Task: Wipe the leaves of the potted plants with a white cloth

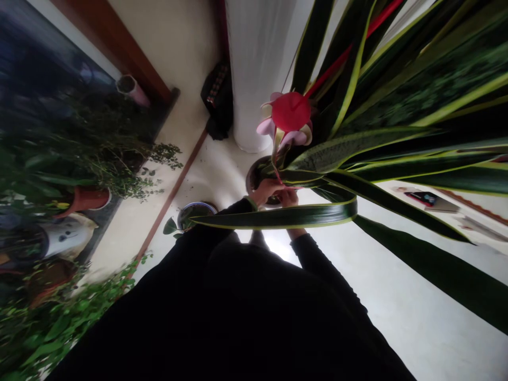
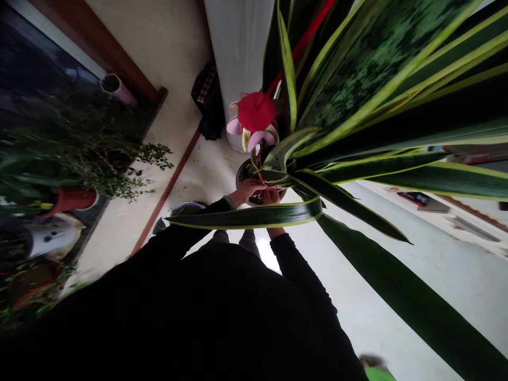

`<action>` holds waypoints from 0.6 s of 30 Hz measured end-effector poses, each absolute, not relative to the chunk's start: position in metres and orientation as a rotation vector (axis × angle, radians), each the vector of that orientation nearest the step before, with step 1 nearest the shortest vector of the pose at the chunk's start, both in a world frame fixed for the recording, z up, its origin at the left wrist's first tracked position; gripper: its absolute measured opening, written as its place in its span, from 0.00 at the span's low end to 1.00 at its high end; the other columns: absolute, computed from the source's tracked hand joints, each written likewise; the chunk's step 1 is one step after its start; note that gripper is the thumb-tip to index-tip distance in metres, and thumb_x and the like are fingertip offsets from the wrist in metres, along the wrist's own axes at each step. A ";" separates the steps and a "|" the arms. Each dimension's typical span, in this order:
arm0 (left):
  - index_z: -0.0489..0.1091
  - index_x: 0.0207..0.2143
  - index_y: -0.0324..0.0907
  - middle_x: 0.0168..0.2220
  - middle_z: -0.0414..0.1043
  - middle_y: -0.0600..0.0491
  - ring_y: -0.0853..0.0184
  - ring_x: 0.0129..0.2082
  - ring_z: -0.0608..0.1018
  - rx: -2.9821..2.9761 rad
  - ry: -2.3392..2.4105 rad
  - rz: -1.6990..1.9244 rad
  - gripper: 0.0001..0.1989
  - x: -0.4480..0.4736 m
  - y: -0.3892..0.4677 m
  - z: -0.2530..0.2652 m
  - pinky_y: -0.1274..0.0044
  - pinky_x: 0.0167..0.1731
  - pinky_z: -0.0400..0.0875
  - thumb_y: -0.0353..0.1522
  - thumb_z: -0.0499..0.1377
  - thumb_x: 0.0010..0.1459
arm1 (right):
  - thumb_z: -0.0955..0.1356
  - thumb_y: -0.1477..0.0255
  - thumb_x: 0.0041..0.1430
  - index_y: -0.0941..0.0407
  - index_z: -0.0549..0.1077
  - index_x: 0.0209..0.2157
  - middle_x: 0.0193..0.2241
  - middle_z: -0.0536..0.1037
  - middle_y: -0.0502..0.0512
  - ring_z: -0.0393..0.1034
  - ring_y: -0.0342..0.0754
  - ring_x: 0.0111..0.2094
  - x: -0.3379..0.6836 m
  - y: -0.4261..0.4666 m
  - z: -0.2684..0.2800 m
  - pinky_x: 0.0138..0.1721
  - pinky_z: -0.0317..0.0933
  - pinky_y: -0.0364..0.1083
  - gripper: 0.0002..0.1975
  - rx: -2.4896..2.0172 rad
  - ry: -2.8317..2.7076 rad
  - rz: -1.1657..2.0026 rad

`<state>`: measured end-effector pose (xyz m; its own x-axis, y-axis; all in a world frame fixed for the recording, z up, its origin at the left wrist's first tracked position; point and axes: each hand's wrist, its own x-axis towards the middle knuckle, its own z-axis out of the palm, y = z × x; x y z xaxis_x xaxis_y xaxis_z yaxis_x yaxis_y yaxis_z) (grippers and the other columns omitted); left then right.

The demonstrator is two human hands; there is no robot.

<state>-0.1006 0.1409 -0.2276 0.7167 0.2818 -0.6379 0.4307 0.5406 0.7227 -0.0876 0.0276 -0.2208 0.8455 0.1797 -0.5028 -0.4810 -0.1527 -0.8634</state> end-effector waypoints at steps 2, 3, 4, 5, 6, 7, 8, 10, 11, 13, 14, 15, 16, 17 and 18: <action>0.79 0.24 0.38 0.24 0.80 0.52 0.70 0.25 0.78 1.011 0.819 -0.108 0.08 -0.099 0.139 -0.226 0.75 0.34 0.76 0.23 0.72 0.53 | 0.71 0.71 0.61 0.51 0.70 0.35 0.30 0.79 0.46 0.72 0.44 0.34 -0.091 0.029 -0.218 0.43 0.68 0.47 0.05 -1.608 0.250 0.568; 0.79 0.24 0.38 0.24 0.79 0.53 0.71 0.24 0.78 1.005 0.830 -0.106 0.08 -0.099 0.138 -0.226 0.76 0.33 0.75 0.22 0.72 0.53 | 0.71 0.71 0.61 0.51 0.70 0.36 0.31 0.79 0.46 0.72 0.44 0.34 -0.092 0.030 -0.217 0.43 0.68 0.47 0.05 -1.605 0.257 0.561; 0.78 0.24 0.38 0.23 0.78 0.53 0.71 0.23 0.77 1.002 0.838 -0.101 0.09 -0.098 0.136 -0.225 0.77 0.31 0.74 0.22 0.72 0.53 | 0.71 0.72 0.61 0.51 0.69 0.36 0.30 0.78 0.46 0.71 0.44 0.34 -0.092 0.030 -0.215 0.42 0.68 0.46 0.05 -1.606 0.264 0.555; 0.78 0.24 0.39 0.22 0.77 0.54 0.72 0.22 0.76 1.000 0.847 -0.093 0.09 -0.098 0.134 -0.225 0.77 0.30 0.73 0.22 0.72 0.53 | 0.71 0.72 0.61 0.51 0.69 0.35 0.30 0.78 0.46 0.71 0.44 0.34 -0.093 0.030 -0.215 0.42 0.68 0.46 0.05 -1.611 0.271 0.549; 0.77 0.24 0.39 0.21 0.76 0.55 0.72 0.22 0.75 1.000 0.856 -0.084 0.10 -0.098 0.132 -0.225 0.77 0.29 0.73 0.22 0.71 0.54 | 0.71 0.72 0.62 0.51 0.69 0.34 0.29 0.77 0.46 0.70 0.44 0.33 -0.093 0.031 -0.214 0.41 0.67 0.46 0.06 -1.619 0.277 0.542; 0.76 0.23 0.39 0.21 0.75 0.56 0.72 0.22 0.75 1.001 0.866 -0.073 0.10 -0.098 0.131 -0.225 0.78 0.29 0.72 0.22 0.70 0.55 | 0.71 0.72 0.62 0.51 0.69 0.33 0.29 0.76 0.46 0.69 0.44 0.33 -0.093 0.031 -0.214 0.41 0.67 0.46 0.06 -1.628 0.282 0.534; 0.76 0.23 0.40 0.21 0.74 0.56 0.72 0.22 0.74 1.002 0.877 -0.062 0.10 -0.098 0.129 -0.226 0.78 0.29 0.71 0.22 0.69 0.56 | 0.71 0.72 0.62 0.51 0.69 0.33 0.28 0.76 0.45 0.68 0.44 0.33 -0.093 0.030 -0.213 0.41 0.66 0.46 0.07 -1.638 0.286 0.525; 0.75 0.24 0.40 0.22 0.74 0.57 0.71 0.23 0.75 1.003 0.902 -0.041 0.10 -0.097 0.128 -0.227 0.78 0.29 0.71 0.21 0.68 0.55 | 0.71 0.73 0.62 0.52 0.69 0.33 0.28 0.75 0.45 0.67 0.44 0.33 -0.092 0.030 -0.212 0.41 0.65 0.46 0.07 -1.658 0.289 0.518; 0.75 0.25 0.41 0.22 0.74 0.58 0.71 0.23 0.75 1.001 0.916 -0.034 0.10 -0.096 0.127 -0.228 0.77 0.30 0.71 0.20 0.67 0.54 | 0.71 0.74 0.62 0.52 0.70 0.33 0.28 0.76 0.45 0.67 0.44 0.34 -0.092 0.029 -0.212 0.41 0.65 0.46 0.07 -1.667 0.288 0.521; 0.74 0.25 0.41 0.22 0.73 0.59 0.71 0.23 0.75 0.984 0.941 -0.033 0.10 -0.095 0.128 -0.228 0.77 0.30 0.71 0.19 0.67 0.52 | 0.72 0.75 0.63 0.53 0.71 0.33 0.28 0.77 0.46 0.67 0.44 0.33 -0.090 0.027 -0.211 0.39 0.64 0.46 0.06 -1.680 0.282 0.545; 0.73 0.24 0.41 0.21 0.72 0.59 0.71 0.23 0.74 0.968 0.951 -0.038 0.11 -0.094 0.129 -0.227 0.77 0.30 0.71 0.18 0.67 0.51 | 0.72 0.75 0.63 0.53 0.72 0.32 0.27 0.77 0.47 0.67 0.44 0.33 -0.088 0.026 -0.211 0.38 0.64 0.46 0.06 -1.684 0.277 0.565; 0.72 0.24 0.42 0.21 0.71 0.60 0.71 0.22 0.73 0.948 0.960 -0.044 0.12 -0.094 0.130 -0.226 0.77 0.30 0.71 0.18 0.66 0.50 | 0.72 0.74 0.63 0.53 0.72 0.32 0.26 0.76 0.48 0.66 0.44 0.32 -0.087 0.025 -0.211 0.37 0.63 0.46 0.07 -1.684 0.269 0.590; 0.71 0.23 0.42 0.20 0.69 0.60 0.72 0.22 0.72 0.926 0.968 -0.050 0.12 -0.093 0.131 -0.225 0.77 0.30 0.71 0.18 0.66 0.50 | 0.73 0.73 0.64 0.54 0.72 0.31 0.25 0.75 0.48 0.65 0.44 0.30 -0.085 0.023 -0.212 0.35 0.62 0.46 0.08 -1.679 0.258 0.617; 0.70 0.23 0.42 0.19 0.68 0.60 0.72 0.21 0.71 0.903 0.974 -0.055 0.12 -0.094 0.132 -0.223 0.77 0.29 0.70 0.18 0.65 0.50 | 0.73 0.72 0.65 0.54 0.72 0.30 0.23 0.74 0.48 0.63 0.44 0.29 -0.082 0.022 -0.212 0.34 0.61 0.47 0.09 -1.670 0.244 0.642; 0.69 0.23 0.42 0.19 0.67 0.60 0.73 0.21 0.70 0.880 0.980 -0.059 0.13 -0.094 0.132 -0.222 0.78 0.29 0.70 0.18 0.64 0.50 | 0.73 0.70 0.65 0.54 0.71 0.29 0.22 0.73 0.48 0.62 0.44 0.28 -0.080 0.020 -0.213 0.32 0.61 0.47 0.11 -1.658 0.229 0.663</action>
